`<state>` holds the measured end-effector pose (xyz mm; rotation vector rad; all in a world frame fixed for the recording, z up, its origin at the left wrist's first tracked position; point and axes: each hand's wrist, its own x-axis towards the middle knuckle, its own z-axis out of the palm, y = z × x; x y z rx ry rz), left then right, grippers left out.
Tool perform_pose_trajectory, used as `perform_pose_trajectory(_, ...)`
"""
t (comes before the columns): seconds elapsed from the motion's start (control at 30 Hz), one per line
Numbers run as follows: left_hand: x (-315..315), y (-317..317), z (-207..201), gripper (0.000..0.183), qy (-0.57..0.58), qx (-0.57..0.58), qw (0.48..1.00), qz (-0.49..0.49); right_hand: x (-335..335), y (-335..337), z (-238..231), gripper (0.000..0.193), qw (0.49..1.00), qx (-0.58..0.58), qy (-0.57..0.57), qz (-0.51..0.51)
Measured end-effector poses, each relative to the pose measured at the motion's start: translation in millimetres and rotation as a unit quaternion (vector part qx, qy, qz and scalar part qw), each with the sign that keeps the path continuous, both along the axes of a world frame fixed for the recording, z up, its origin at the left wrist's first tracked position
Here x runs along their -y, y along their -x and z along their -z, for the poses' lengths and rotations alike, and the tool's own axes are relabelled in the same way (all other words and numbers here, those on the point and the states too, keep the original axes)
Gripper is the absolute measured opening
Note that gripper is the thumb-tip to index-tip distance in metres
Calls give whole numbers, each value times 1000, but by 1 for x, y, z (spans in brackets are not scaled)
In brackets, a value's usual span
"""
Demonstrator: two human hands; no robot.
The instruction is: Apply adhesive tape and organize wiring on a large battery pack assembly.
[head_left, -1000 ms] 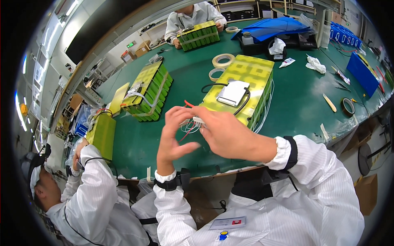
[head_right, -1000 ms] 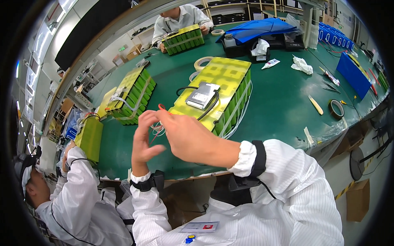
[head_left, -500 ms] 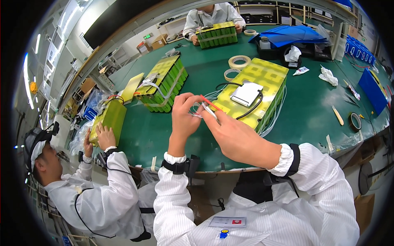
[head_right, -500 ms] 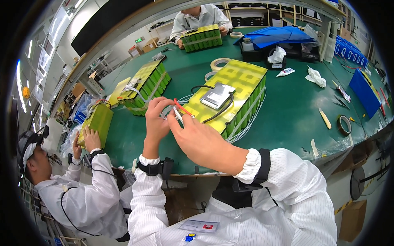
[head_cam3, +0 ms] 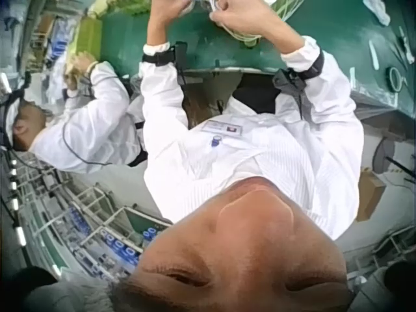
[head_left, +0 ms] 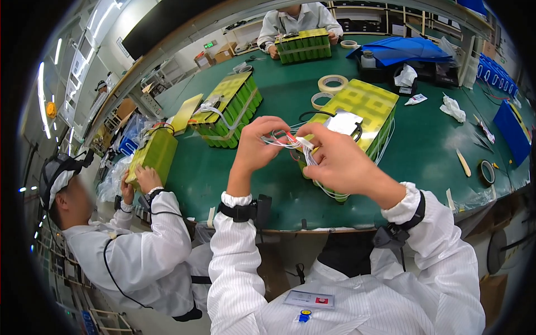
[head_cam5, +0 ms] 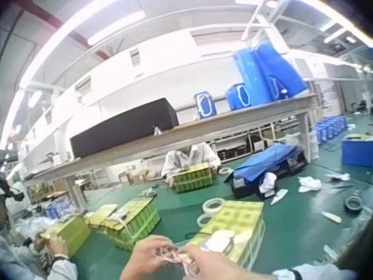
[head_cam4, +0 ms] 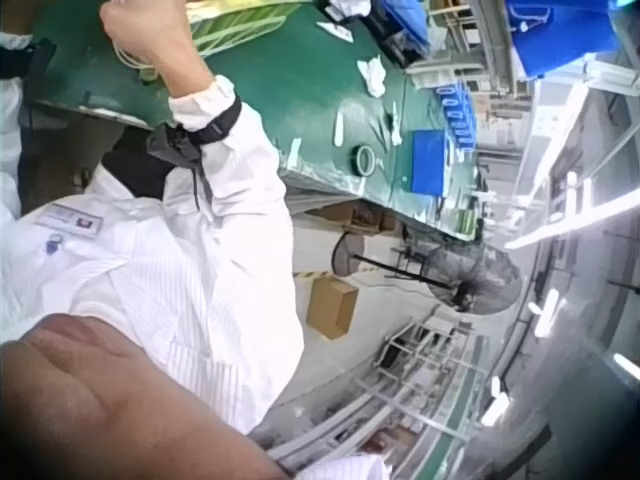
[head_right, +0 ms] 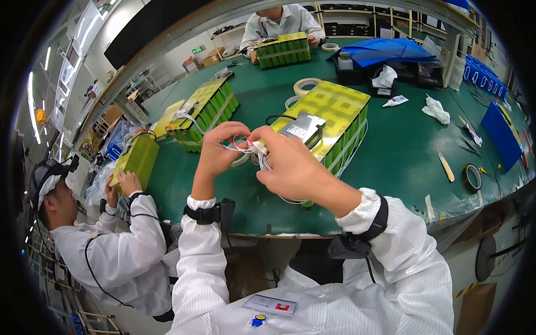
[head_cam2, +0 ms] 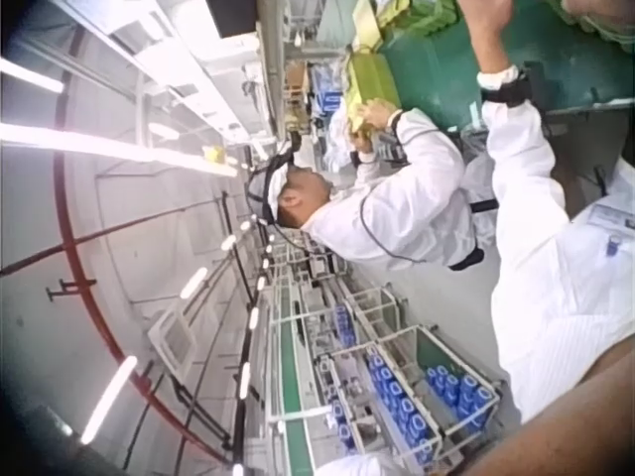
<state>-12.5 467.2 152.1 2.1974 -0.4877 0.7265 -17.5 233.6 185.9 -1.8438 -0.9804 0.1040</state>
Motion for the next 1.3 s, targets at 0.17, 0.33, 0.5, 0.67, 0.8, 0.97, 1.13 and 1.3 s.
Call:
perform_pose_trajectory(0.17, 1, 0, -18, 23, -90, 22, 995, 22, 9, -8, -7, 54, 973, -212, -49, -82)
perform_pose_trajectory(0.33, 3, 3, -23, 22, -115, -5, 993, 14, 10, -8, -14, 55, 971, -225, -41, -76)
perform_pose_trajectory(0.5, 2, 6, -18, 22, -118, -7, 993, -3, 10, -14, -15, 54, 968, -228, -40, -95)
perform_pose_trajectory(0.67, 2, 6, -13, 25, -136, 11, 991, -7, 13, -11, -16, 52, 965, -241, -34, -93)
perform_pose_trajectory(0.8, 1, 10, -5, 29, -144, 53, 988, -8, 11, 2, -13, 50, 974, -212, -25, -77)
perform_pose_trajectory(0.97, 11, 23, -1, 35, -188, 160, 967, -58, 16, 18, -10, 48, 995, -98, -13, -33)
perform_pose_trajectory(1.13, 34, 31, 1, 34, -218, 220, 947, -84, 32, 15, -12, 49, 992, -117, -37, -23)
perform_pose_trajectory(1.3, 42, 32, 3, 30, -222, 222, 944, -97, 40, -2, -11, 52, 973, -212, -88, -25)
